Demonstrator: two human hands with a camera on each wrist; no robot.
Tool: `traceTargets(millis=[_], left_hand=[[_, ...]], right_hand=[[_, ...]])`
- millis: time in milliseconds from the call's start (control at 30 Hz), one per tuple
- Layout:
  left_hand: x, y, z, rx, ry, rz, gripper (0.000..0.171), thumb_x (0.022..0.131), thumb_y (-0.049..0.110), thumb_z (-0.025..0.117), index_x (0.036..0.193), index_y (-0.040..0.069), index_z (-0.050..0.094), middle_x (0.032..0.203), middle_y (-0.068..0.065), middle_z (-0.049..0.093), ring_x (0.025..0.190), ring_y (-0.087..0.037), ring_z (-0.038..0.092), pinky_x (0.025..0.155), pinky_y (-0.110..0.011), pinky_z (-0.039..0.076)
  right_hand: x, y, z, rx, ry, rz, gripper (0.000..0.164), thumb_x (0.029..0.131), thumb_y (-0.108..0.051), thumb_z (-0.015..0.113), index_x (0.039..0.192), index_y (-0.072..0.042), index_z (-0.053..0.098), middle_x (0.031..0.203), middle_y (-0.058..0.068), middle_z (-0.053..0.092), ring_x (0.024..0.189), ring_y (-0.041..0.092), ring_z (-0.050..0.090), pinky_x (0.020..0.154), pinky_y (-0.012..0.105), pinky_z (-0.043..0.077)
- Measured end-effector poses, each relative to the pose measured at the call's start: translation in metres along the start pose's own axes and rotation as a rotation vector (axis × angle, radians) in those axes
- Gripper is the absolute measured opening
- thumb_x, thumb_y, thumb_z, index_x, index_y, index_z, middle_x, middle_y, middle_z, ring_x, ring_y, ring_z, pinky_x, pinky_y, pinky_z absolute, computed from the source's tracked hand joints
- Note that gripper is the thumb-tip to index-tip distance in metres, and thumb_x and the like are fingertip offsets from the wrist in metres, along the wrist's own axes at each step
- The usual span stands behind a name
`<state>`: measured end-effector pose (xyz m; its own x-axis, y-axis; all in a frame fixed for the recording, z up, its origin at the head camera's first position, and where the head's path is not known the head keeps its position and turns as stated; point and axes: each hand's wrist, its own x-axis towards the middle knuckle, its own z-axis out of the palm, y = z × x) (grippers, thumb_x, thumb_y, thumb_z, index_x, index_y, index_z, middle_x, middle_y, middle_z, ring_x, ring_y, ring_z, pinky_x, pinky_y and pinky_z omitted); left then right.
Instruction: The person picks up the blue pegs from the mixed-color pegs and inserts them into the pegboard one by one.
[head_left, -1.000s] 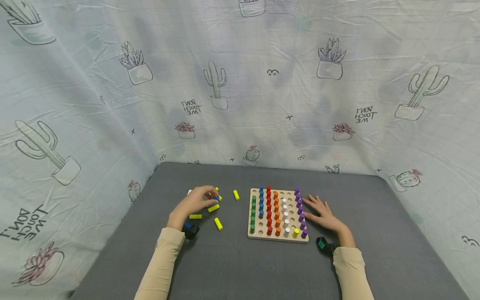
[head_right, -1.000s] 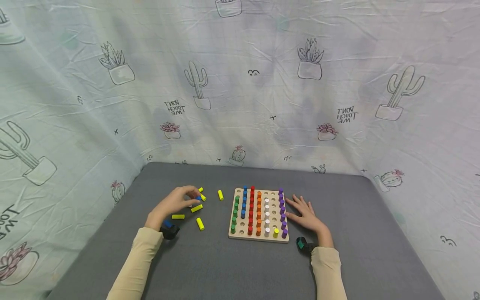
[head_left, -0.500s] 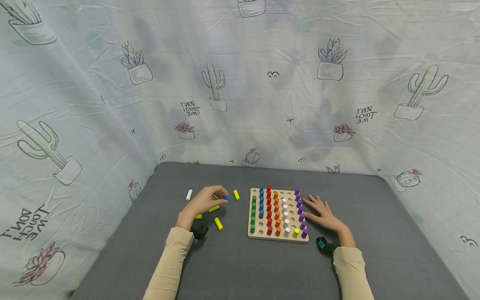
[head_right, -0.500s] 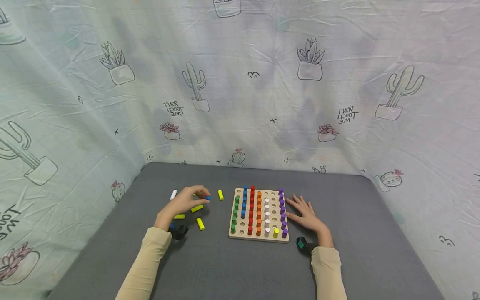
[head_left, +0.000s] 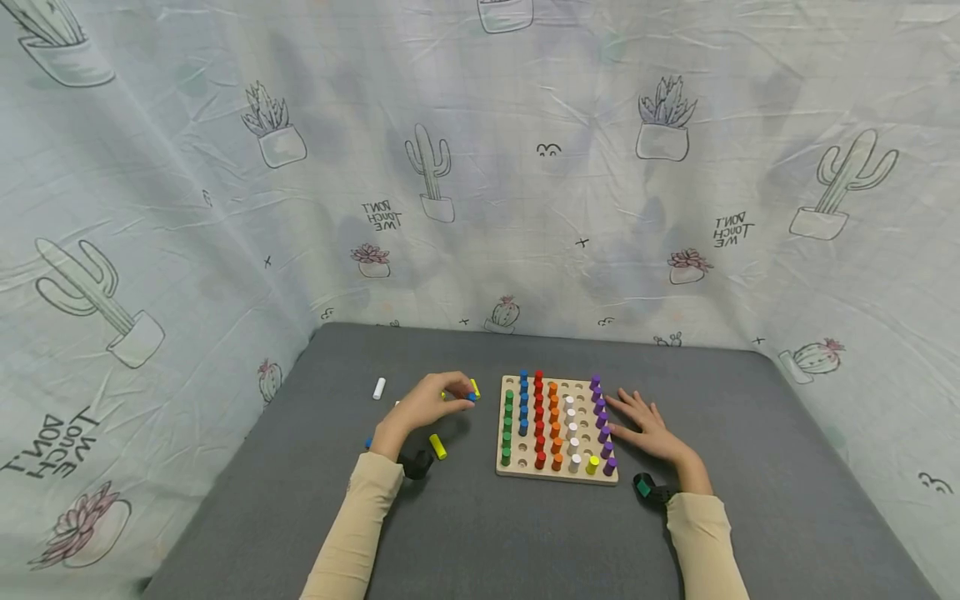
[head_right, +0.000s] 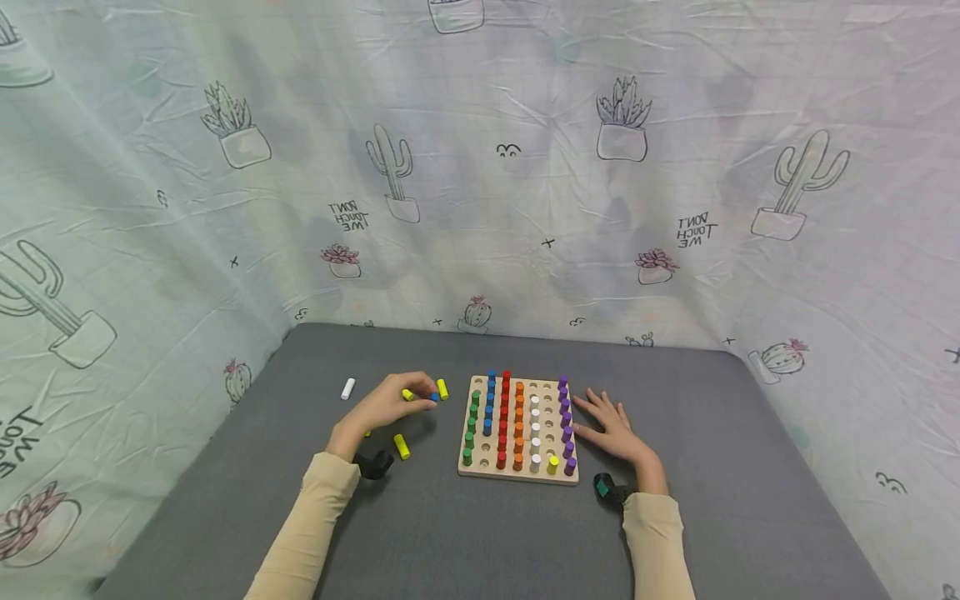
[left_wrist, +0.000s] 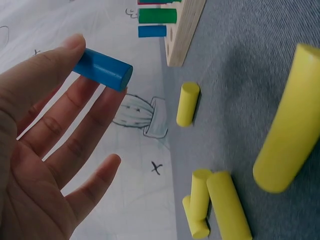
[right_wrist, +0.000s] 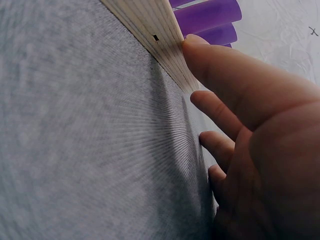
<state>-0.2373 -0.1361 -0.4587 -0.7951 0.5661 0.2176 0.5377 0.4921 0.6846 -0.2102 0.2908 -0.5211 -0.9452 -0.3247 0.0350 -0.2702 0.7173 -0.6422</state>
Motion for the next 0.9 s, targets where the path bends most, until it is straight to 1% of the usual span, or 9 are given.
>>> traceTargets(millis=[100,167,300,367,500,600,700,833,900], left_hand=[[0.002,0.001,0.004,-0.003,-0.004,0.012,0.018,0.086,0.024,0.066,0.101,0.015,0.063,0.095,0.006,0.063,0.091,-0.013,0.060,0.081,-0.029,0.050],[0.004,0.001,0.006,-0.019,-0.010,0.014,0.020,0.086,0.025,0.066,0.102,0.015,0.063,0.096,0.005,0.063,0.092,-0.013,0.060,0.082,-0.029,0.050],[0.008,0.005,0.010,-0.052,-0.019,0.005,0.023,0.086,0.026,0.066,0.104,0.011,0.063,0.098,0.002,0.064,0.093,-0.013,0.059,0.083,-0.033,0.050],[0.010,0.007,0.012,-0.060,-0.020,0.006,0.021,0.086,0.025,0.067,0.103,0.013,0.064,0.099,0.002,0.064,0.093,-0.012,0.059,0.084,-0.036,0.050],[0.014,0.012,0.016,-0.067,-0.023,-0.003,0.017,0.086,0.025,0.067,0.101,0.017,0.063,0.096,0.005,0.063,0.091,-0.011,0.059,0.085,-0.040,0.050],[0.017,0.014,0.019,-0.070,-0.029,0.009,0.020,0.086,0.025,0.067,0.102,0.014,0.064,0.096,0.003,0.064,0.091,-0.012,0.059,0.086,-0.042,0.050],[0.019,0.016,0.023,-0.063,-0.029,0.024,0.021,0.086,0.025,0.067,0.103,0.013,0.064,0.098,0.002,0.064,0.092,-0.012,0.059,0.086,-0.043,0.050],[0.022,0.020,0.028,-0.061,-0.033,0.025,0.019,0.086,0.025,0.066,0.102,0.017,0.063,0.098,0.003,0.064,0.092,-0.011,0.059,0.086,-0.041,0.050],[0.023,0.022,0.031,-0.075,-0.046,0.028,0.020,0.086,0.025,0.066,0.103,0.014,0.063,0.099,0.001,0.064,0.092,-0.012,0.059,0.086,-0.041,0.050]], right_hand=[[0.000,0.000,0.000,0.000,-0.002,-0.001,0.062,0.091,-0.036,0.056,0.143,-0.008,0.035,0.151,0.025,0.013,0.138,0.047,-0.004,0.107,0.063,-0.008],[0.000,0.000,0.000,0.004,-0.003,-0.002,0.063,0.091,-0.035,0.056,0.143,-0.008,0.035,0.151,0.026,0.013,0.138,0.047,-0.004,0.107,0.063,-0.009],[0.000,0.000,0.000,0.012,-0.005,-0.003,0.063,0.091,-0.035,0.057,0.143,-0.007,0.035,0.151,0.026,0.013,0.138,0.047,-0.004,0.107,0.063,-0.009],[0.000,0.000,0.000,0.013,-0.006,-0.004,0.063,0.091,-0.035,0.057,0.143,-0.007,0.035,0.151,0.026,0.013,0.138,0.047,-0.004,0.107,0.063,-0.009],[0.000,0.000,0.001,0.010,-0.006,-0.007,0.063,0.091,-0.034,0.057,0.143,-0.007,0.035,0.151,0.026,0.013,0.138,0.047,-0.004,0.107,0.063,-0.009],[0.000,0.000,0.001,0.010,-0.006,-0.007,0.063,0.091,-0.035,0.057,0.143,-0.008,0.035,0.151,0.026,0.013,0.138,0.047,-0.004,0.107,0.063,-0.009],[0.001,0.000,0.001,0.010,-0.004,-0.005,0.063,0.090,-0.035,0.057,0.143,-0.008,0.035,0.151,0.026,0.013,0.138,0.047,-0.004,0.107,0.063,-0.009],[0.001,0.001,0.001,0.005,-0.001,-0.007,0.063,0.090,-0.035,0.057,0.143,-0.008,0.035,0.151,0.025,0.013,0.138,0.047,-0.004,0.107,0.063,-0.009],[0.001,0.002,0.001,0.004,0.000,-0.009,0.063,0.090,-0.035,0.057,0.143,-0.008,0.035,0.151,0.025,0.013,0.138,0.047,-0.004,0.107,0.063,-0.009]])
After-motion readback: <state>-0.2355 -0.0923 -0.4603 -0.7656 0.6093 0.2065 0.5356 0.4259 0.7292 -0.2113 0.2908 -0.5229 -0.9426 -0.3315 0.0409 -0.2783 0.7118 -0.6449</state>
